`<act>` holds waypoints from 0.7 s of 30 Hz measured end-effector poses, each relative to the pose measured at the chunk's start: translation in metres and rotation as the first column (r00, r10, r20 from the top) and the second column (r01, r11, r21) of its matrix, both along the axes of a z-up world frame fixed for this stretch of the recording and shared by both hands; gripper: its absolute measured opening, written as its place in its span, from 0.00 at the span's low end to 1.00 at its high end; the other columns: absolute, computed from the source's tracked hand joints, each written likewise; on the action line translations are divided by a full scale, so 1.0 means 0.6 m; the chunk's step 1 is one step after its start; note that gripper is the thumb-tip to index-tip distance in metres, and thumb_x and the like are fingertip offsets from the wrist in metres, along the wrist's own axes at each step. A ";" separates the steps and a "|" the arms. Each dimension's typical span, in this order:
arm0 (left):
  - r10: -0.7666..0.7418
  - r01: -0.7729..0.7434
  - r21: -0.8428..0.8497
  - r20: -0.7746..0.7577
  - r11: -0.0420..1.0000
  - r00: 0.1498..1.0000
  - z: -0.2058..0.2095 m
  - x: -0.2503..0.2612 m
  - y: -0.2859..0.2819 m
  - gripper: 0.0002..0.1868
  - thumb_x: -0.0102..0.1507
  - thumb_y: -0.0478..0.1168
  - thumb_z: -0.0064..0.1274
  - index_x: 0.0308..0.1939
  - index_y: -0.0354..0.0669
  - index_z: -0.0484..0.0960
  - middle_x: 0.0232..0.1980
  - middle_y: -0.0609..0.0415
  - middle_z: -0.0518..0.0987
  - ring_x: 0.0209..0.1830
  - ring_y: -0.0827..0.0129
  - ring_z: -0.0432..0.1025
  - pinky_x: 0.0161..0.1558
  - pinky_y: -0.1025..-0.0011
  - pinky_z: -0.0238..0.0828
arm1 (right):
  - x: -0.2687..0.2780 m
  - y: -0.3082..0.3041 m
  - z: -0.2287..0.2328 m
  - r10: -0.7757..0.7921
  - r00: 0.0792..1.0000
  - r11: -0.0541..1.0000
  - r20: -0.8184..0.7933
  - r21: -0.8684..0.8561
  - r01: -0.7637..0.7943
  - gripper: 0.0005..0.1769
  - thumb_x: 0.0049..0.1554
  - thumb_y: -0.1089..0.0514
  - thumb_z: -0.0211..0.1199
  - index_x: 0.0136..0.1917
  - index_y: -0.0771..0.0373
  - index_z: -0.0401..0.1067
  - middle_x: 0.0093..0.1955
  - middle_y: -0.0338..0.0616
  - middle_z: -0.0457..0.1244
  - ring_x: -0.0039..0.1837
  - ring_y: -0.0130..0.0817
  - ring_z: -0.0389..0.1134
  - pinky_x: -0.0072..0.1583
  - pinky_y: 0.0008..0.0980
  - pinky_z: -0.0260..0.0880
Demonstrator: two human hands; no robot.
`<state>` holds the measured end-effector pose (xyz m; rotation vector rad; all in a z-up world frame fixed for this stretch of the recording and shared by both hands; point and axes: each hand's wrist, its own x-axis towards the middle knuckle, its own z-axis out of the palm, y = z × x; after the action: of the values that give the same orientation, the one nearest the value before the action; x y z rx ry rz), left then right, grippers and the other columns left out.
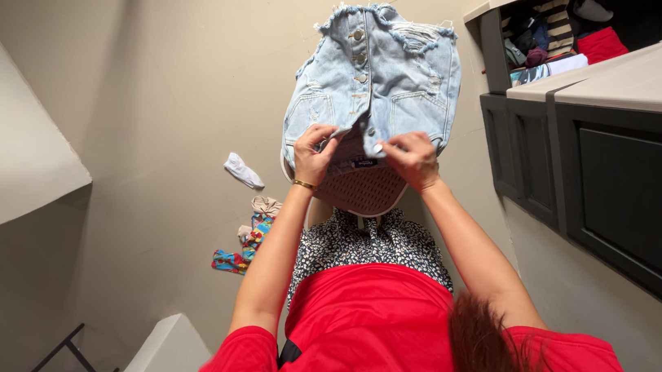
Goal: The person reaches into a closet and removes a pair of light blue denim shorts. They walk to a nearby chair, place the shorts on it, and fold them neatly by hand.
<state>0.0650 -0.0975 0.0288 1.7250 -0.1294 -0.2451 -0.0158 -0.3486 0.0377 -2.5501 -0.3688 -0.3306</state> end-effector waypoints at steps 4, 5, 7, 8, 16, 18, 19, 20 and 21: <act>0.051 -0.065 -0.100 -0.143 0.993 0.988 -0.050 -0.001 0.000 0.12 0.63 0.34 0.58 0.50 0.33 0.84 0.49 0.49 0.83 0.47 0.68 0.78 0.48 0.70 0.77 | -0.008 0.008 -0.015 0.208 0.978 0.961 -0.030 -0.178 -0.210 0.18 0.54 0.62 0.71 0.58 0.54 0.80 0.50 0.35 0.67 0.52 0.30 0.69 0.59 0.35 0.67; 0.125 -0.127 -0.002 -0.165 0.992 0.978 -0.065 0.001 0.007 0.13 0.65 0.36 0.57 0.52 0.33 0.82 0.50 0.49 0.83 0.49 0.66 0.77 0.50 0.69 0.76 | -0.011 0.007 -0.018 0.199 0.978 0.966 -0.056 -0.156 -0.205 0.18 0.51 0.62 0.70 0.56 0.56 0.78 0.52 0.38 0.67 0.55 0.35 0.69 0.60 0.37 0.67; 0.275 -0.242 0.188 -0.177 0.952 0.945 -0.089 0.005 0.031 0.16 0.67 0.39 0.55 0.56 0.34 0.78 0.51 0.48 0.83 0.52 0.63 0.77 0.53 0.66 0.73 | -0.026 0.005 -0.021 0.181 0.979 0.974 -0.096 -0.118 -0.192 0.18 0.46 0.62 0.67 0.53 0.60 0.75 0.56 0.44 0.67 0.61 0.44 0.68 0.62 0.41 0.67; 0.360 -0.316 0.238 -0.173 0.918 0.917 -0.098 0.015 0.045 0.17 0.68 0.41 0.52 0.58 0.35 0.75 0.53 0.47 0.81 0.54 0.59 0.76 0.57 0.64 0.71 | -0.030 0.002 -0.025 0.178 0.975 0.977 -0.134 -0.095 -0.191 0.19 0.45 0.61 0.67 0.52 0.62 0.73 0.59 0.46 0.66 0.63 0.46 0.67 0.64 0.42 0.67; -0.059 -0.260 0.726 0.382 0.636 0.922 -0.051 0.067 0.003 0.34 0.52 0.42 0.55 0.63 0.40 0.70 0.61 0.44 0.74 0.66 0.49 0.66 0.67 0.54 0.60 | 0.024 0.010 -0.087 0.010 0.871 0.996 -0.491 0.085 0.036 0.21 0.46 0.59 0.70 0.53 0.57 0.73 0.60 0.44 0.66 0.66 0.46 0.65 0.68 0.46 0.65; -0.307 -0.010 0.759 0.275 0.651 0.911 -0.042 0.060 -0.049 0.37 0.48 0.50 0.62 0.59 0.40 0.71 0.59 0.42 0.74 0.65 0.47 0.66 0.65 0.50 0.59 | 0.056 0.040 -0.102 -0.212 0.875 0.958 -0.436 0.085 0.274 0.24 0.47 0.55 0.72 0.56 0.59 0.70 0.57 0.48 0.64 0.64 0.49 0.64 0.65 0.47 0.66; -0.421 0.065 0.814 0.228 0.577 0.878 -0.046 0.059 -0.074 0.41 0.45 0.55 0.65 0.57 0.38 0.72 0.60 0.39 0.73 0.64 0.44 0.66 0.63 0.45 0.58 | 0.069 0.056 -0.108 -0.319 0.854 0.917 -0.411 0.092 0.387 0.27 0.48 0.53 0.74 0.58 0.60 0.68 0.56 0.50 0.63 0.62 0.50 0.64 0.63 0.47 0.66; -0.430 0.094 0.845 0.169 0.526 0.887 -0.056 0.049 -0.089 0.42 0.46 0.51 0.64 0.61 0.39 0.71 0.59 0.41 0.74 0.61 0.47 0.67 0.60 0.48 0.61 | 0.069 0.072 -0.112 -0.364 0.840 0.912 -0.403 0.031 0.410 0.28 0.46 0.54 0.74 0.58 0.60 0.68 0.55 0.50 0.62 0.61 0.51 0.64 0.61 0.48 0.66; -0.436 0.125 0.872 0.109 0.474 0.894 -0.070 0.037 -0.099 0.42 0.47 0.48 0.63 0.65 0.41 0.71 0.59 0.43 0.75 0.58 0.50 0.69 0.58 0.52 0.64 | 0.064 0.088 -0.115 -0.407 0.825 0.902 -0.392 -0.030 0.431 0.30 0.43 0.54 0.74 0.58 0.60 0.68 0.54 0.51 0.62 0.59 0.52 0.64 0.58 0.48 0.66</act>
<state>0.0874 -0.1571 -0.0130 2.7558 -0.6452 -0.2989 0.0227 -0.2957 -0.0315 -2.5385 0.3583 0.0208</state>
